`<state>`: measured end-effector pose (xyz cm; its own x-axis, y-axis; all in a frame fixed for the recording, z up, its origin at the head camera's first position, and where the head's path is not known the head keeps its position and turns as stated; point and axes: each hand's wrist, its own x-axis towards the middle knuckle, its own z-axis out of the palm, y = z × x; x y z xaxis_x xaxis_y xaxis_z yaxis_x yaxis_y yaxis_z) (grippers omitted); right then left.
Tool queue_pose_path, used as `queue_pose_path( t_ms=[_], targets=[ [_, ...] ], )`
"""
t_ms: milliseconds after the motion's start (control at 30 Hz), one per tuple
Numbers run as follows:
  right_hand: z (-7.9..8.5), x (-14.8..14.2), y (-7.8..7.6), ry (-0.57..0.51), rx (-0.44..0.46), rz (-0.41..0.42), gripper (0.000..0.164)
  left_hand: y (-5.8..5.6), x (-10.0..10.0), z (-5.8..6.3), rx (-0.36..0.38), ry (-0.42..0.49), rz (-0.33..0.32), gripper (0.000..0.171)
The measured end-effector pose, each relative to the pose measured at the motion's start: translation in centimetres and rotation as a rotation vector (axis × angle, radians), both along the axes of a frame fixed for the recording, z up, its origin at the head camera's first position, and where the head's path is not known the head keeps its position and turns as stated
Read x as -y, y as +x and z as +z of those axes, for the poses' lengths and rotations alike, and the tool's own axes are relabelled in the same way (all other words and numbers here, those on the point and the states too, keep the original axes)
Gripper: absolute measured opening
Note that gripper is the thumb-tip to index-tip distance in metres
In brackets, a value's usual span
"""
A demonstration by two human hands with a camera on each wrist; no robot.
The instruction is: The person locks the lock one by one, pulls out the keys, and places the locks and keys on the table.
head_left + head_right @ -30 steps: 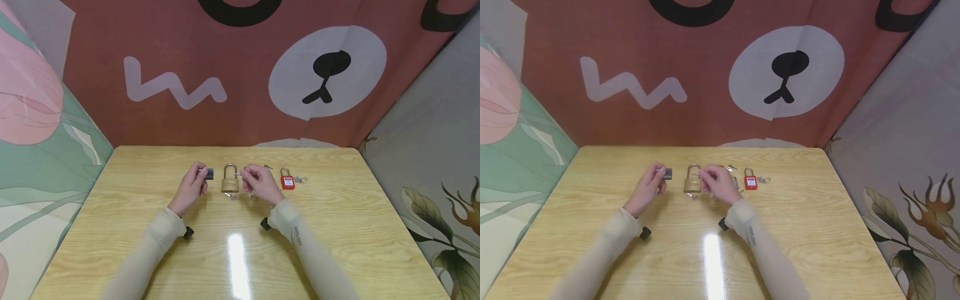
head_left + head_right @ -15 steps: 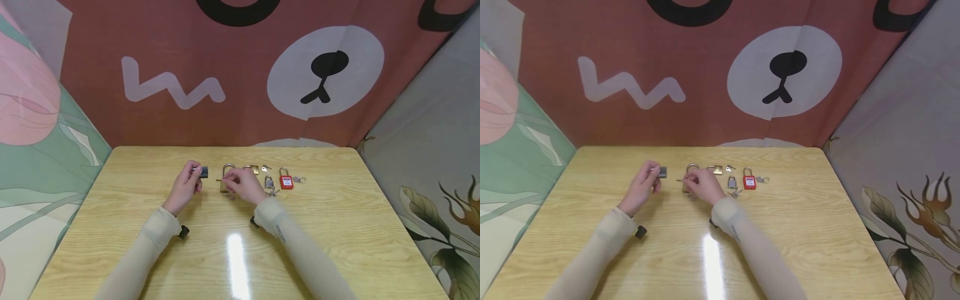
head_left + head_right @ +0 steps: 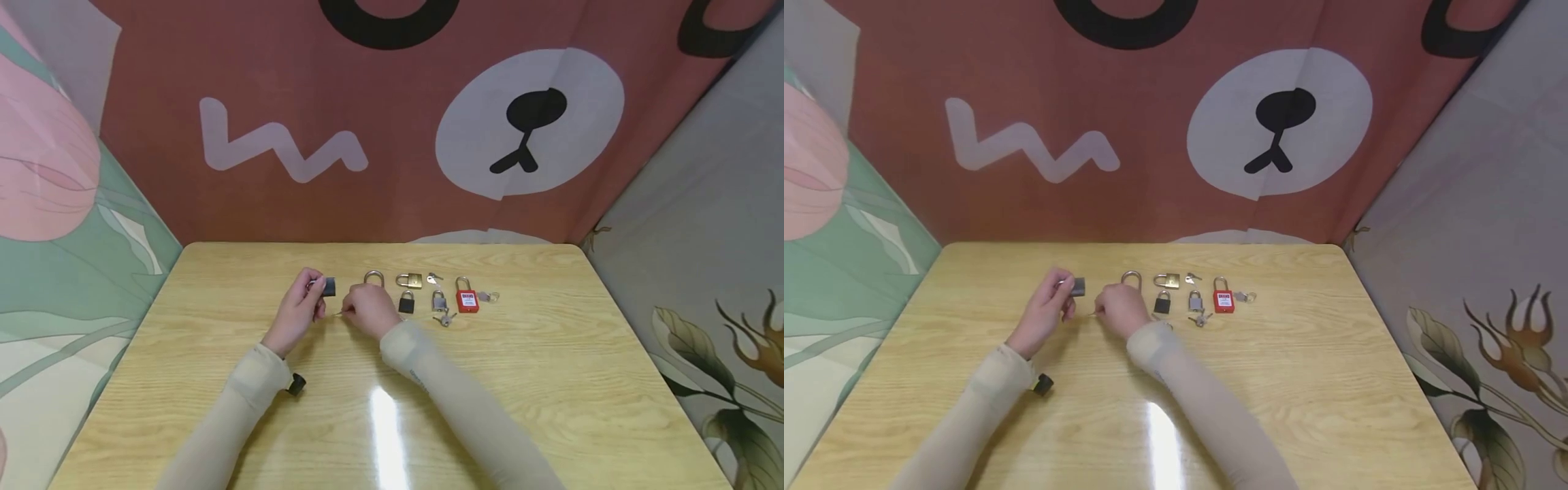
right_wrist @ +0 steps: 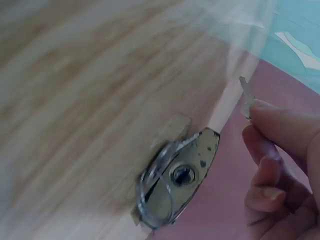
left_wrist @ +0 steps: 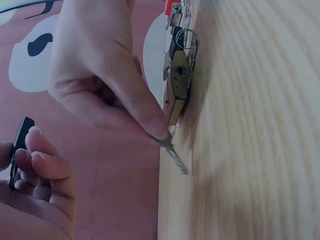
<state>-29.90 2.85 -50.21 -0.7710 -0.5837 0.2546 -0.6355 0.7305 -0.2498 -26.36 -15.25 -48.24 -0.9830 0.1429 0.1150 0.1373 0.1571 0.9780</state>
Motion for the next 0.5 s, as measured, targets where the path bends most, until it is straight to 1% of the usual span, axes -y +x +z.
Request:
queue_pose_path(
  t_ms=[67, 133, 233, 300, 333, 433, 500],
  targets=[
    [0.0, 0.2, 0.1, 0.052, -0.027, 0.014, 0.011, 0.0, 0.0, -0.1, 0.001, 0.001, -0.004, 0.025],
    [-0.1, 0.3, 0.2, 0.086, -0.027, 0.024, 0.013, 0.1, -0.1, -0.1, 0.001, -0.002, -0.01, 0.025],
    [-0.1, 0.1, 0.4, 0.087, 0.008, 0.03, 0.009, 0.1, -0.1, -0.2, 0.001, -0.004, -0.013, 0.025],
    [0.1, -0.1, 0.4, 0.051, 0.052, 0.033, 0.004, 0.0, -0.1, -0.3, 0.002, -0.006, -0.012, 0.025],
    [0.2, -0.3, 0.4, 0.028, 0.076, 0.033, 0.006, 0.0, -0.1, -0.3, 0.005, -0.006, -0.01, 0.025],
    [0.7, -0.8, 0.5, -0.08, 0.179, 0.006, 0.023, 0.0, -0.1, -0.2, 0.019, -0.009, -0.007, 0.025],
    [1.3, -1.2, 0.5, -0.178, 0.241, -0.013, 0.035, 0.0, -0.2, -0.2, 0.029, -0.01, -0.005, 0.025]
  ],
)
